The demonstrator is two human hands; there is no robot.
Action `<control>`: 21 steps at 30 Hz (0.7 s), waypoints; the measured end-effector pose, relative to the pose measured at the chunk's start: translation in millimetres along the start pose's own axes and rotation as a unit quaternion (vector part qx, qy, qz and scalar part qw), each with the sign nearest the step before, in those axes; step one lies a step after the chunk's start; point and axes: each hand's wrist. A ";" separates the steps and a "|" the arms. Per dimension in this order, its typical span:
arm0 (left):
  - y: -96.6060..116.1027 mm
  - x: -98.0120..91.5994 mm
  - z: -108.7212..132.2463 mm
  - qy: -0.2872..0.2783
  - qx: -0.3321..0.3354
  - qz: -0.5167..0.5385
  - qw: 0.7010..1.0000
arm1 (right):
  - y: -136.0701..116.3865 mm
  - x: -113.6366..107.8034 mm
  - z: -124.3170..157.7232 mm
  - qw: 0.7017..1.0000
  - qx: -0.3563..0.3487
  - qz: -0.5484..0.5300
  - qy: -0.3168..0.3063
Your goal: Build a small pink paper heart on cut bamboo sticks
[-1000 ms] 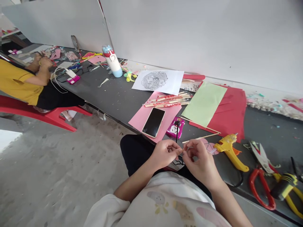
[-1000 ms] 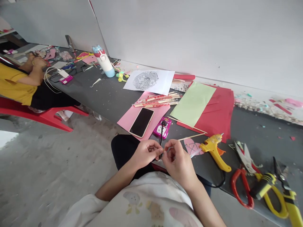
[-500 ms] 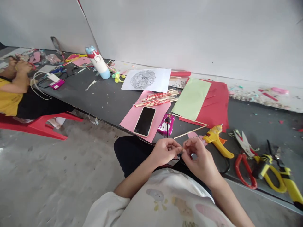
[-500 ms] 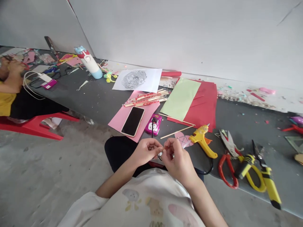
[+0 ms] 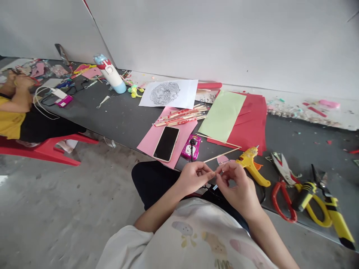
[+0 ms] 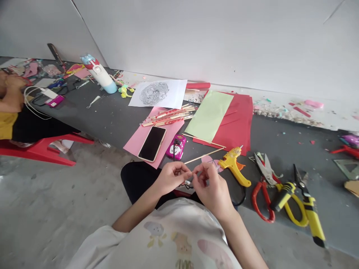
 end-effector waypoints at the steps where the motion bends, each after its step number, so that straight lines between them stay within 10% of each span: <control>1: -0.9 -0.8 0.6 0.001 0.001 -0.001 1.000 | 0.5 0.6 -0.6 1.000 -0.004 -0.002 -0.006; 21: -11.5 -5.1 14.7 0.032 -0.012 0.026 0.999 | 0.1 13.3 -1.1 0.990 -0.117 0.076 -0.024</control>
Point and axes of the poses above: each hand's wrist, its own z-axis away from the middle knuckle, its own x-axis out of the palm, y = z × x, and after that the axes turned 4 degrees about -z, right-handed
